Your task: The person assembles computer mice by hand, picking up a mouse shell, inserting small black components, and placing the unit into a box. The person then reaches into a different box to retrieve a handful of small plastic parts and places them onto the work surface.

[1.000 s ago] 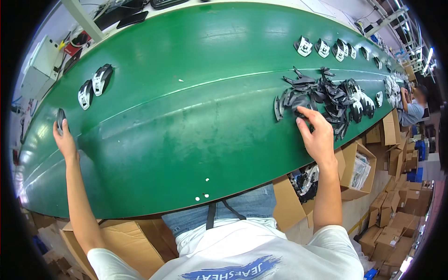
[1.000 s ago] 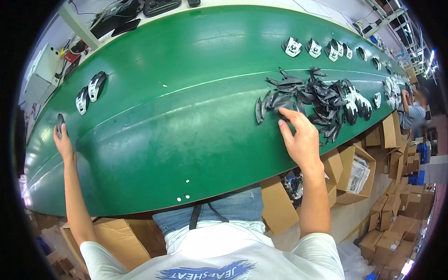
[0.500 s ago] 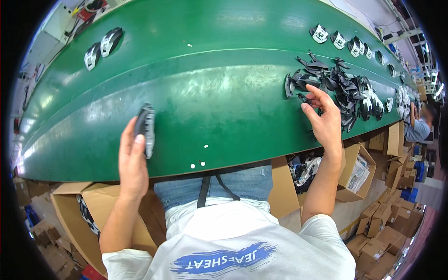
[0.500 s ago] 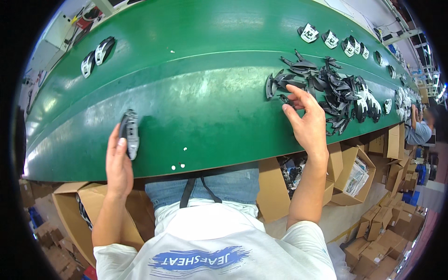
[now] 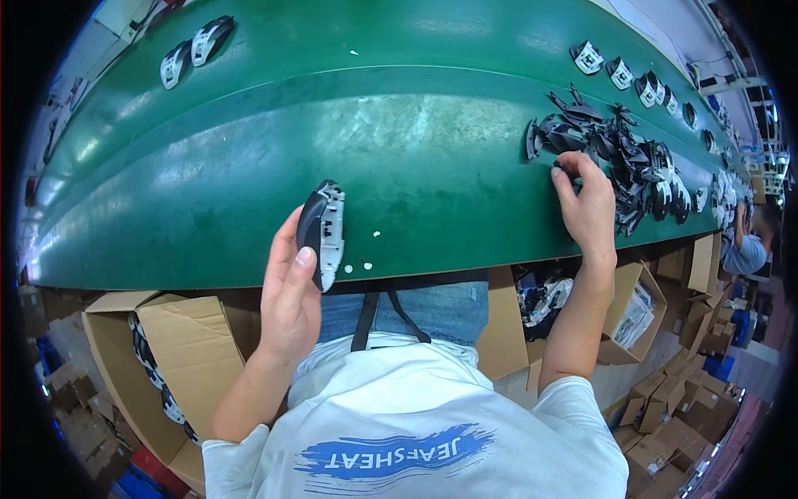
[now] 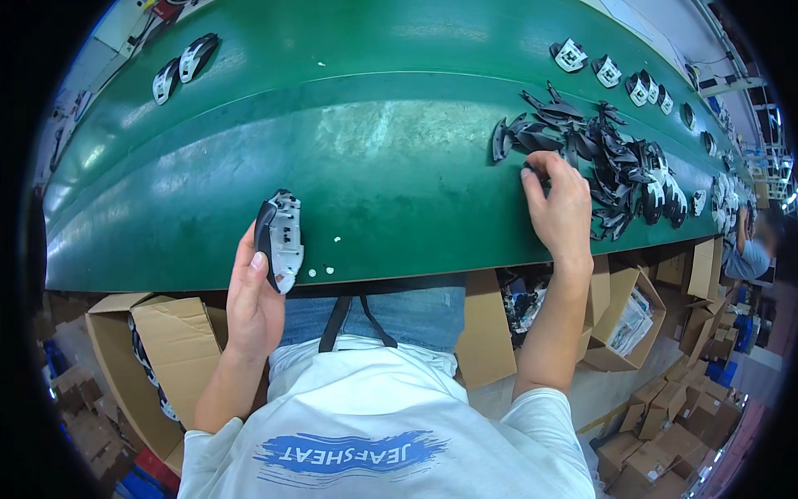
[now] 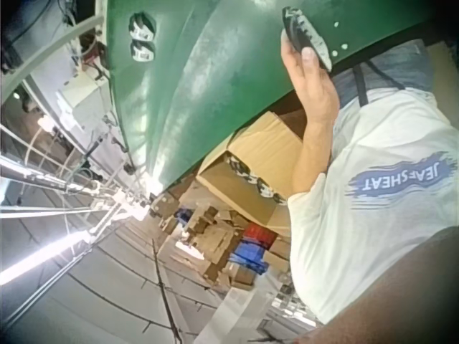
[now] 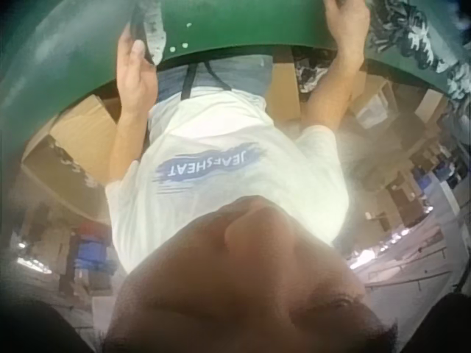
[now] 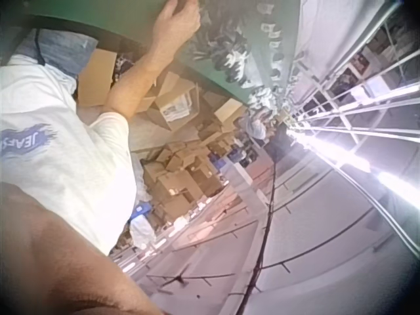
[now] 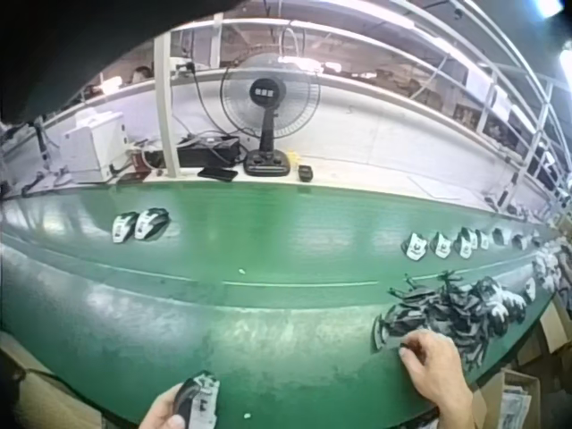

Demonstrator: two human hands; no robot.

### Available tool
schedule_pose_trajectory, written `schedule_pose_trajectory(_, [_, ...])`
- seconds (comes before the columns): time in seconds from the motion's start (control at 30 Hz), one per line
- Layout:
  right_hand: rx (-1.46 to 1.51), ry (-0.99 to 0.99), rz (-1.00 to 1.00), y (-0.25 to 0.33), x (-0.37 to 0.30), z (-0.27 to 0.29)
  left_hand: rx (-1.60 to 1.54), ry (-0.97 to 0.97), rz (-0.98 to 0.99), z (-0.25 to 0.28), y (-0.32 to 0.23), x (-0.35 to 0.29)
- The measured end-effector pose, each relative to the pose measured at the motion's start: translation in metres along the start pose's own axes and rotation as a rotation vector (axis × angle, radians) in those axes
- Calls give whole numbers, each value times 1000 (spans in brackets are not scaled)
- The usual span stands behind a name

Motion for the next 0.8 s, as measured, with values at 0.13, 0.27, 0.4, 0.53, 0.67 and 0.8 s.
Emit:
schedule_pose_trajectory(0.13, [165,-259,79,-5,5,4,-379,30,118,-6,14,-4])
schedule_pose_trajectory(0.27, [181,-419,-27,13,4,13,-585,65,300,-15,20,5])
schedule_pose_trajectory(0.4, [876,-177,-204,63,-11,-12,-591,118,288,-22,23,11])
schedule_pose_trajectory(0.53, [1111,250,-189,157,-42,-20,-487,169,216,-30,21,3])
schedule_pose_trajectory(0.67, [1123,366,-145,195,-53,-46,-426,183,155,-33,19,-4])
schedule_pose_trajectory(0.8, [1135,283,-200,204,-59,-63,-362,179,134,-36,21,-11])
Point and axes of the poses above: each hand's wrist, its own x-axis towards the middle knuckle, its own z-axis out of the back of the hand, y = z × x, the point moved 5 cm from there along x, towards the middle knuckle, and after that the axes turned 7 degrees about -y, right-handed, at the moved point
